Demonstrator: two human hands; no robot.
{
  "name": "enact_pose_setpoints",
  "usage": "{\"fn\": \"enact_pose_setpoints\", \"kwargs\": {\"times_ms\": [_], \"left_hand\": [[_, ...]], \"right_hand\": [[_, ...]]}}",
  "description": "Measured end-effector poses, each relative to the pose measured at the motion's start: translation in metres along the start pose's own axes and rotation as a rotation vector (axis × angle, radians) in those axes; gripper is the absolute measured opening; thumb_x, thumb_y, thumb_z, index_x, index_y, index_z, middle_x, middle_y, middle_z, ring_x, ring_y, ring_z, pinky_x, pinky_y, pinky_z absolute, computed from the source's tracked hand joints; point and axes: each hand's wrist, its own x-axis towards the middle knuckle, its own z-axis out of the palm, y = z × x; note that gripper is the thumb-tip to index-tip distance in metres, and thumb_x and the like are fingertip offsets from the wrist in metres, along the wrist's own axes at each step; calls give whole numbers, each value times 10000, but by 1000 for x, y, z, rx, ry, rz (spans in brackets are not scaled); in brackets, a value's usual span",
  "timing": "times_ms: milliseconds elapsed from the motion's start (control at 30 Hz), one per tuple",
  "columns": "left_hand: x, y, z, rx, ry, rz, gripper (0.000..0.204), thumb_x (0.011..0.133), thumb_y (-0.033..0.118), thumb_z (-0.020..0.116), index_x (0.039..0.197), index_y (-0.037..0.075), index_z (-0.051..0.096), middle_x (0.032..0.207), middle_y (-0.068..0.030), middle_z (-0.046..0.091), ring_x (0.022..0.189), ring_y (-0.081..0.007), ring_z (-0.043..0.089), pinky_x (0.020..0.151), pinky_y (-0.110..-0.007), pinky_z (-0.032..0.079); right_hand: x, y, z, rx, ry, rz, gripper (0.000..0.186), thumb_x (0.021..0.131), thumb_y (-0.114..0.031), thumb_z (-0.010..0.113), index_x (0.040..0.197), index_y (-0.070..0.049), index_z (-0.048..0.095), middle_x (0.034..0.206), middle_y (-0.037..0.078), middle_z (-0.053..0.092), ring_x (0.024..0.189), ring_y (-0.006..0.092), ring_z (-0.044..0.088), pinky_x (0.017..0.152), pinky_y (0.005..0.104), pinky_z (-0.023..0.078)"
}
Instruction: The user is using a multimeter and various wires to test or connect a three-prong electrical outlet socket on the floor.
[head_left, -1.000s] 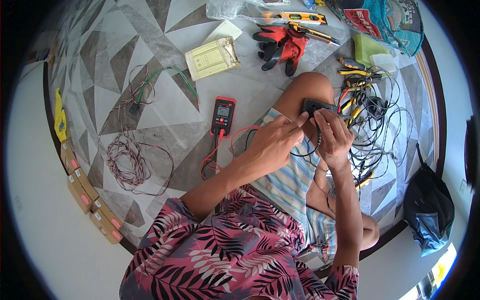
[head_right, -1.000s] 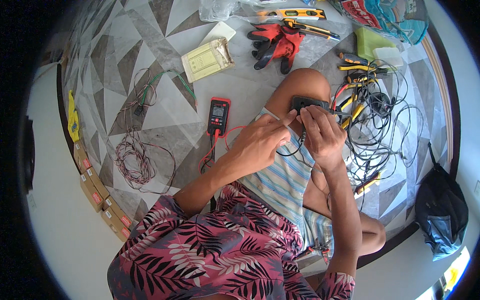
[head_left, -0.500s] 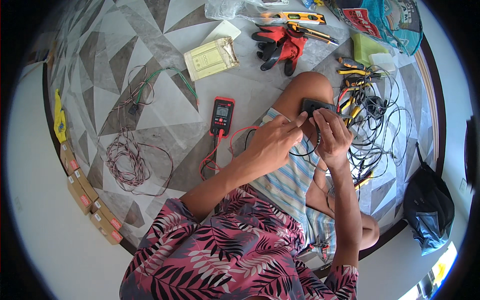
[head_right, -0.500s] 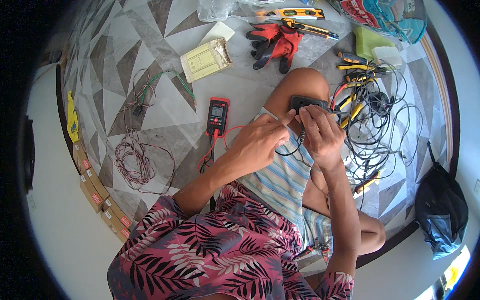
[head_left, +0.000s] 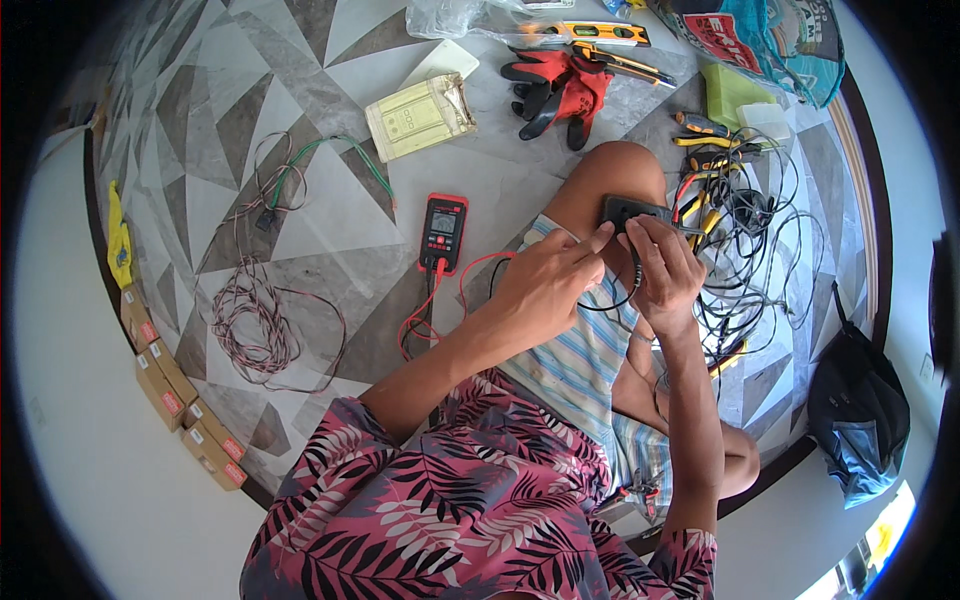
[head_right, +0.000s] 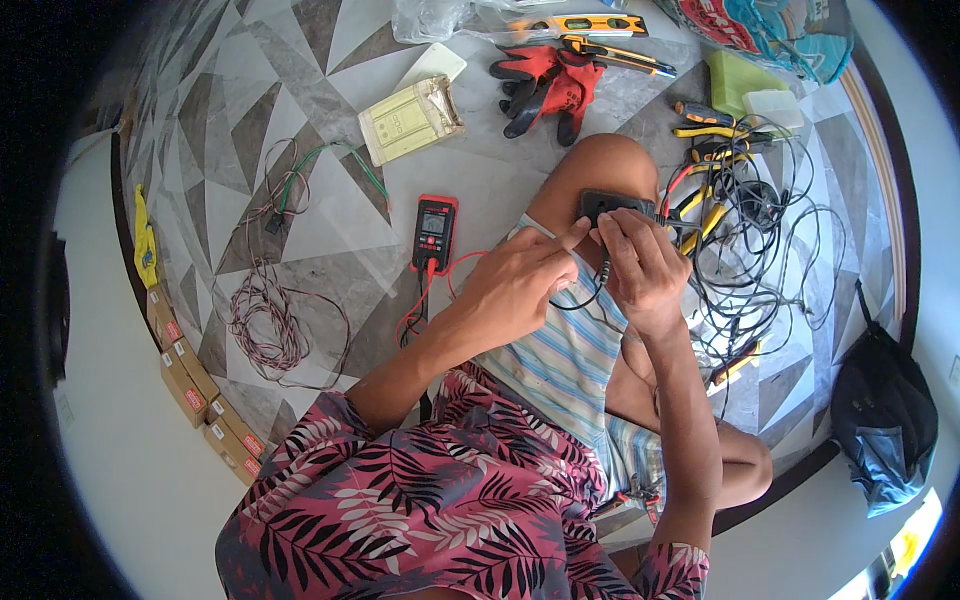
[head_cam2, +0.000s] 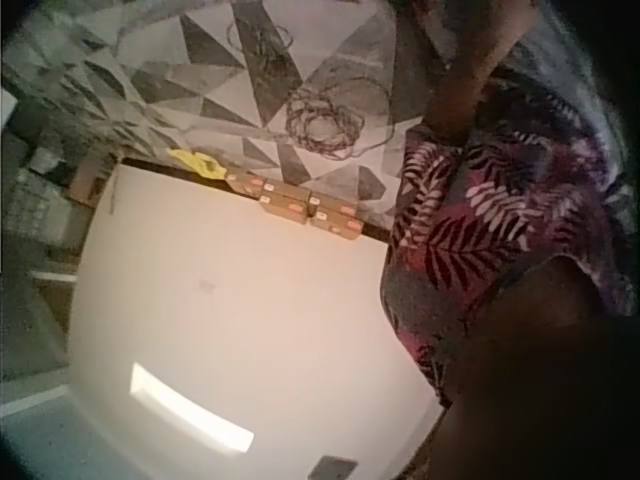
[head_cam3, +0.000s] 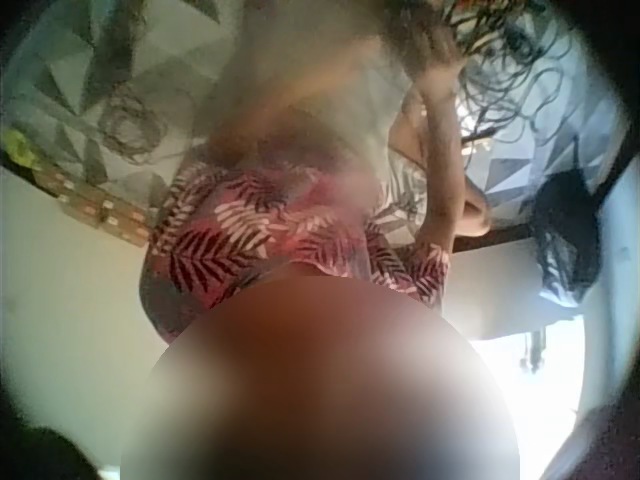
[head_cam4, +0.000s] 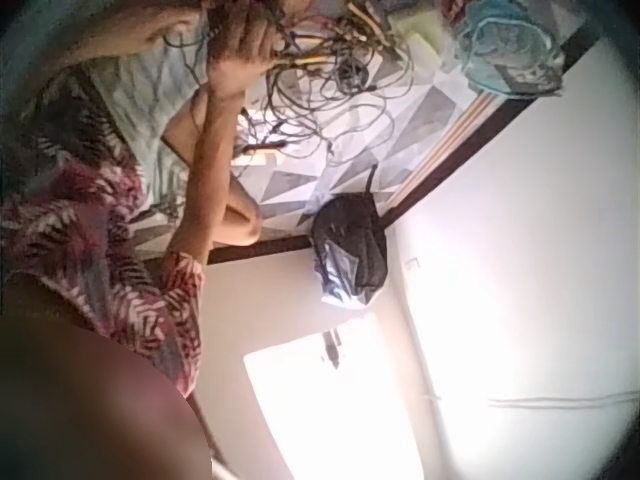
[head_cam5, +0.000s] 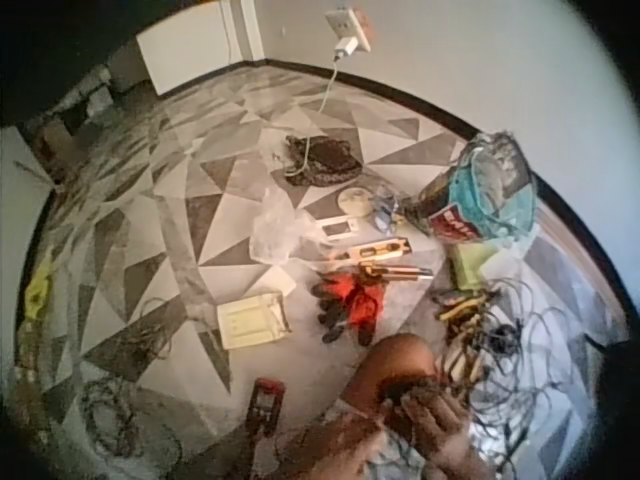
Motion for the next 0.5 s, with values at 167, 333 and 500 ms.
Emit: {"fn": "enact_pose_setpoints", "kwargs": {"times_ms": [167,333,500], "left_hand": [[0,2,-3,-1,-13,-12,169,776,-49,648,840,27,511,1489,-173,552,969,-332,613,857,-432,513],[-1,0,-1,0,-5,-9,169,775,-47,651,836,30,513,1487,-172,554,970,-331,614,851,-431,516],[2,3,-1,-24,0,11,154,793,-42,654,844,31,528,1487,-168,556,978,-330,615,853,-430,519]], "right_hand": [[1,-1,0,2,0,0,341,743,4,780,1076,-37,723,1024,87,711,880,264,733,661,347,589],[1,-2,0,0,4,3,346,734,5,782,1072,-37,724,1022,87,711,865,262,731,647,347,583],[-2,1,-1,4,20,12,342,729,0,789,1063,-38,723,1018,90,710,850,258,728,639,346,576]]}}
